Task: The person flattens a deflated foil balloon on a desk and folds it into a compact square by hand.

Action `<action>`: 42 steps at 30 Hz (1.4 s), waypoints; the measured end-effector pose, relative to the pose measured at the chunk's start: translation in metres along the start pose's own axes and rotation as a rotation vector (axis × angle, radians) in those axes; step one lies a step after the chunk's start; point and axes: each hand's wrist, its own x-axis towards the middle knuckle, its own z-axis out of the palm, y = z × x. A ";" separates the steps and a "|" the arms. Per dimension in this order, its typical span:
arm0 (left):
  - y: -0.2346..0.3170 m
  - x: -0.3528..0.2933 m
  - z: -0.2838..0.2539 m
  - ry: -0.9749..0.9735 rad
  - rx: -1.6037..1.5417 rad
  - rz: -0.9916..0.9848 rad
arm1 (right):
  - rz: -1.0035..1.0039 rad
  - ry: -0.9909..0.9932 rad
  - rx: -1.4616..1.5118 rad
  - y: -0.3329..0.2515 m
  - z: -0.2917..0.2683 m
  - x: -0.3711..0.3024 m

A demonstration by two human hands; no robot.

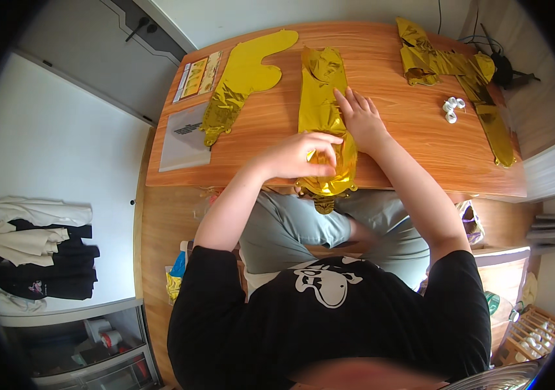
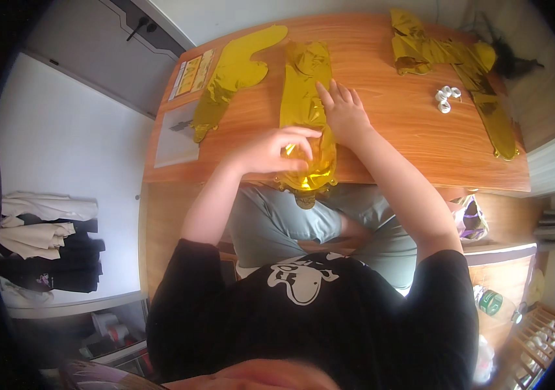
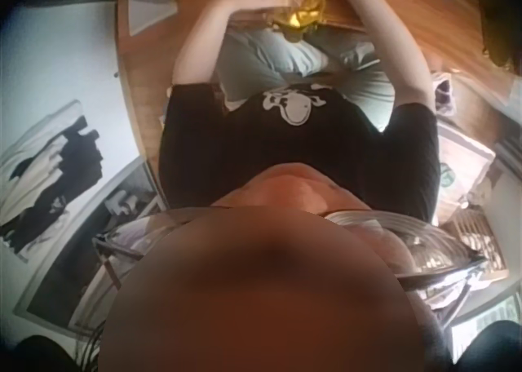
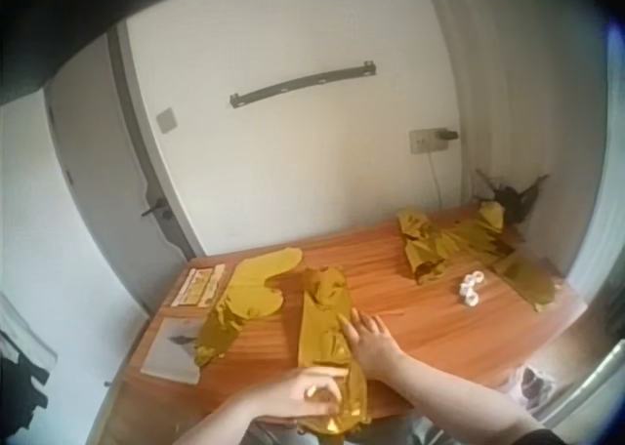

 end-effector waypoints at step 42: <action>-0.103 0.036 -0.033 0.088 0.595 0.026 | 0.076 0.038 0.414 0.016 -0.023 0.009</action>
